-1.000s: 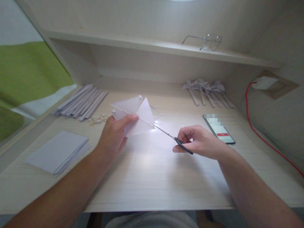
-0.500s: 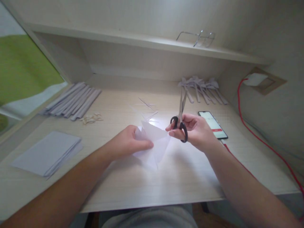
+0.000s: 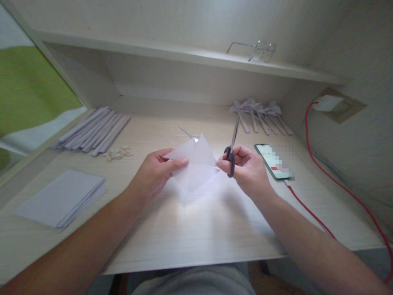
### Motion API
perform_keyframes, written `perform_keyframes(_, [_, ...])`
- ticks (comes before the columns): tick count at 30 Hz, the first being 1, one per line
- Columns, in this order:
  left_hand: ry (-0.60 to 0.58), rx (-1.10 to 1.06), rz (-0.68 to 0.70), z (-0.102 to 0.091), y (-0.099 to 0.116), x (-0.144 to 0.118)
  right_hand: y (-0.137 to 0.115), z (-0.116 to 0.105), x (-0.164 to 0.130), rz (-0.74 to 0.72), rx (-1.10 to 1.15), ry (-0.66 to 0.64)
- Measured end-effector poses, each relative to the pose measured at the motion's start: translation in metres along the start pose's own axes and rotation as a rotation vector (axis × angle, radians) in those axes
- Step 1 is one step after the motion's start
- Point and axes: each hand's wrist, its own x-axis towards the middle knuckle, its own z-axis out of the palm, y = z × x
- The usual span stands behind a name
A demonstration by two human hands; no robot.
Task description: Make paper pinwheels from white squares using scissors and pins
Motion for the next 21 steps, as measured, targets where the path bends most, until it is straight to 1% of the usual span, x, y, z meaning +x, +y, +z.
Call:
perform_keyframes(2, [0.0, -0.011, 0.031, 0.004, -0.004, -0.001, 0.003, 0.004, -0.001, -0.004, 0.006, 0.06])
perform_keyframes(4, [0.003, 0.08, 0.048, 0.007, -0.008, -0.002, 0.006, 0.008, -0.002, 0.005, 0.015, 0.09])
perform_keyframes(6, [0.032, 0.176, 0.06, 0.009, -0.01, -0.003, 0.008, 0.01, -0.004, 0.023, 0.015, 0.074])
perform_keyframes(8, [0.085, 0.211, 0.064, 0.01, -0.011, -0.003, 0.01, 0.012, -0.005, 0.034, 0.016, 0.034])
perform_keyframes(10, [0.118, 0.205, 0.065, 0.009, -0.01, -0.003, 0.011, 0.013, -0.007, 0.032, 0.028, 0.0])
perform_keyframes(16, [0.125, 0.165, 0.062, 0.011, -0.009, -0.005, 0.011, 0.012, -0.009, 0.007, 0.022, -0.068])
perform_keyframes(19, [0.151, 0.138, 0.064, 0.01, -0.009, -0.006, 0.01, 0.01, -0.007, -0.011, -0.012, -0.064])
perform_keyframes(21, [0.193, 0.085, 0.093, 0.009, -0.008, -0.005, 0.009, 0.007, -0.005, -0.01, -0.046, -0.058])
